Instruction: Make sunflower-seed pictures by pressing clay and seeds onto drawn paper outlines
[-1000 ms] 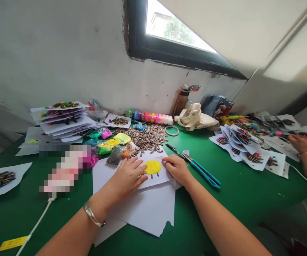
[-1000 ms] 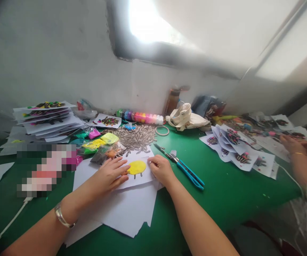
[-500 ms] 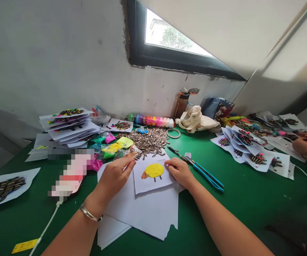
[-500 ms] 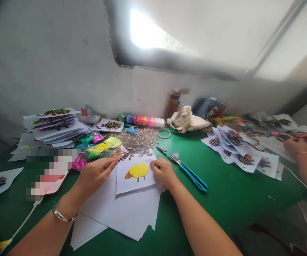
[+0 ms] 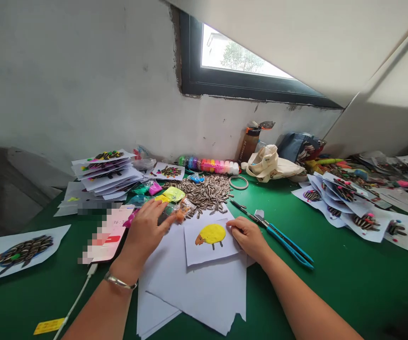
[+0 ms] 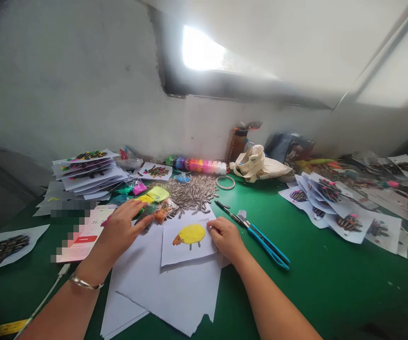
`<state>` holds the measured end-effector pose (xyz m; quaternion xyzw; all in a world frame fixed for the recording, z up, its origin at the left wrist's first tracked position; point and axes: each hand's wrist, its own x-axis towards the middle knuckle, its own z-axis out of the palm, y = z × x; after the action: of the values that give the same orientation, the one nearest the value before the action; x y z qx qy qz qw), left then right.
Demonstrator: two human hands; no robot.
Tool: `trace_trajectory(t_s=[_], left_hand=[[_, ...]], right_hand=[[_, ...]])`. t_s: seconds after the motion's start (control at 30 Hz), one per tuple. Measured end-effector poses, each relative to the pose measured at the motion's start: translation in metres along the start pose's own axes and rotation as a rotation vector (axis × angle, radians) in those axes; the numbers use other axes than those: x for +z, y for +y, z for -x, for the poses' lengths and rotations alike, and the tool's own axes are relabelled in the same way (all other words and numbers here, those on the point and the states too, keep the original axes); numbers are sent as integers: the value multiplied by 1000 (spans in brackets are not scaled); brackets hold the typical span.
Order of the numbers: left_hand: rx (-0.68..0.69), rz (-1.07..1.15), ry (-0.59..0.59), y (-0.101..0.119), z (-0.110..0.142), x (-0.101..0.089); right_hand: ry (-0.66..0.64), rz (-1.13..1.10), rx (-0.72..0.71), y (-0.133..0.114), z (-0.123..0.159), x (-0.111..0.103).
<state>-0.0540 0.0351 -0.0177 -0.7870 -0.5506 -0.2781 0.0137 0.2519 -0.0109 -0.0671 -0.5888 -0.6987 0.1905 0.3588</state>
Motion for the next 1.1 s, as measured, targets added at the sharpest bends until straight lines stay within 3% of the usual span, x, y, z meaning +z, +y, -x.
trace_trajectory(t_s=[0.1, 0.17, 0.5, 0.73, 0.8, 0.97, 1.1], left_hand=[[-56, -99, -148, -8, 0, 13], [-69, -123, -145, -12, 1, 18], [-84, -11, 26, -20, 0, 26], [-70, -11, 178, -20, -1, 19], [-102, -55, 147, -23, 0, 20], [-116, -72, -67, -16, 5, 32], [-35, -59, -53, -3, 5, 25]], right_hand=[[-4, 2, -6, 0, 0, 0], [-13, -1, -4, 1, 0, 0], [-85, -41, 5, 5, -1, 0], [-113, -42, 20, 4, -1, -3], [-126, -41, 22, 4, -2, -3], [-139, -31, 11, 6, -1, -3], [-126, -15, -1, 9, 1, -1]])
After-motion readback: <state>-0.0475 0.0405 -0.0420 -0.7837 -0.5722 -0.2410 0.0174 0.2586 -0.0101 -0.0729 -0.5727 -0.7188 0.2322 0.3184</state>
